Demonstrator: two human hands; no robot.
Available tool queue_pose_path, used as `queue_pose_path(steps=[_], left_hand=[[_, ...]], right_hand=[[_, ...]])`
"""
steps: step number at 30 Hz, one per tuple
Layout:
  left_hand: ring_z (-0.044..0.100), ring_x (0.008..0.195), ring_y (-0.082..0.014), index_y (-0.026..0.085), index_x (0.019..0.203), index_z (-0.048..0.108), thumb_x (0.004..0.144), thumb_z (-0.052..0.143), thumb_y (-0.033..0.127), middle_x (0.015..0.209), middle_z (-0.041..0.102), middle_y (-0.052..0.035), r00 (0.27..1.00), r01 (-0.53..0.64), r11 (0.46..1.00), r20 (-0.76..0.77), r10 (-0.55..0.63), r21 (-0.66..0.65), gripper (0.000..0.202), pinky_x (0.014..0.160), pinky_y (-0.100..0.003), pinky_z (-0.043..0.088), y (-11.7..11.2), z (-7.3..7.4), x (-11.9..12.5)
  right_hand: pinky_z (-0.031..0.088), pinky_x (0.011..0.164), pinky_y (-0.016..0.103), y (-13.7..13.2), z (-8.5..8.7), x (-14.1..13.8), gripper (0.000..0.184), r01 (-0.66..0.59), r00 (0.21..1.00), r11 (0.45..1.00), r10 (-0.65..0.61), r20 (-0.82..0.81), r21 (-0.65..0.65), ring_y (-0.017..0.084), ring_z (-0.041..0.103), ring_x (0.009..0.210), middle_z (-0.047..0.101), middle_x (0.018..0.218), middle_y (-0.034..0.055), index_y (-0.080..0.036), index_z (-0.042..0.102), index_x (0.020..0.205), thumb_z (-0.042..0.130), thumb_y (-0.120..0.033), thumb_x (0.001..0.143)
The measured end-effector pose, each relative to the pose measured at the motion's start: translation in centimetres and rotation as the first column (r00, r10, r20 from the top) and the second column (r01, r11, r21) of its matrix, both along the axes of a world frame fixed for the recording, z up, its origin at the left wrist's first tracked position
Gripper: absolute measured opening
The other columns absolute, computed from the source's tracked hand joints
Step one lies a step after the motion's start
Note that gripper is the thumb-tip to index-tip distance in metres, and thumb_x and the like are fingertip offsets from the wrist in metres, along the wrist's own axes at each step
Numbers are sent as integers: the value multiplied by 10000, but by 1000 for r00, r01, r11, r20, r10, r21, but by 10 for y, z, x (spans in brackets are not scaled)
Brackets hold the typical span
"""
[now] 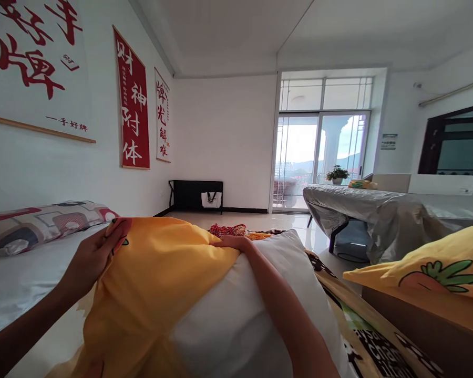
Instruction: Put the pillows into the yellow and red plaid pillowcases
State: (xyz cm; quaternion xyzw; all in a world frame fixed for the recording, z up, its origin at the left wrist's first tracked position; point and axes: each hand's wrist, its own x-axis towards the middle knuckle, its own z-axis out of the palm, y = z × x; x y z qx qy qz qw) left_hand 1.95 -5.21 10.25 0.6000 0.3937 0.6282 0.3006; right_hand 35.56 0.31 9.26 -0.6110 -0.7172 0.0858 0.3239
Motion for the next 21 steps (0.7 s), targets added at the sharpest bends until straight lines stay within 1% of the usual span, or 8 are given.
queue_pose_path(steps=[3,5,7,11,14,17,19,21], left_hand=[[420,515,-92,180,716,597,688,628,613,541,477,34,989,-106,994,-100,106,4,435,451,-189,328,-4,13,-8],[392,481,-93,189,723,620,704,605,613,502,463,37,965,-214,977,-152,215,19,425,434,-205,303,-6,24,-16],[411,491,-103,216,796,651,729,581,598,524,500,39,935,-316,947,-152,320,54,395,446,-219,307,-9,37,-20],[460,586,-116,270,813,641,784,516,615,625,549,49,855,-490,855,-100,509,169,369,483,-241,309,-14,66,-16],[389,546,-78,225,715,599,790,535,615,609,482,55,858,-489,832,-29,513,263,402,489,-232,280,1,82,-7],[444,590,-72,170,687,563,805,531,617,634,501,51,876,-433,812,-31,482,391,463,568,-222,339,48,76,-1],[533,667,-119,165,715,561,861,439,617,647,542,28,744,-473,758,-257,617,450,490,650,-252,388,89,57,1],[572,676,-193,159,771,566,919,356,531,625,531,-15,599,-505,741,-439,670,441,452,687,-322,427,124,25,5]], right_hand=[[436,559,246,1,11,7,412,-112,990,968,129,61,-225,141,572,574,648,637,10,-181,675,628,709,-591,640],[402,541,237,-4,27,17,490,-158,981,952,182,69,-262,130,542,584,623,657,7,-163,675,701,630,-651,683],[343,500,228,-15,48,25,544,-147,983,964,168,78,-220,115,490,555,567,621,-8,-151,651,721,581,-689,694],[280,482,228,-40,88,29,577,12,993,1000,-10,117,-16,101,434,524,474,552,-28,-160,560,609,551,-732,686],[325,543,236,-42,101,25,591,105,969,991,-122,216,85,122,482,582,520,584,-5,-166,564,591,462,-719,773],[392,684,272,-35,82,19,481,234,907,953,-285,311,190,179,568,762,629,774,45,-180,668,807,431,-592,880],[408,795,305,-35,48,12,386,252,886,918,-346,308,306,203,573,912,648,949,72,-203,653,1061,417,-481,932],[391,917,339,-41,0,2,388,136,899,910,-279,338,391,209,541,1051,632,1095,86,-224,578,1230,379,-427,965]])
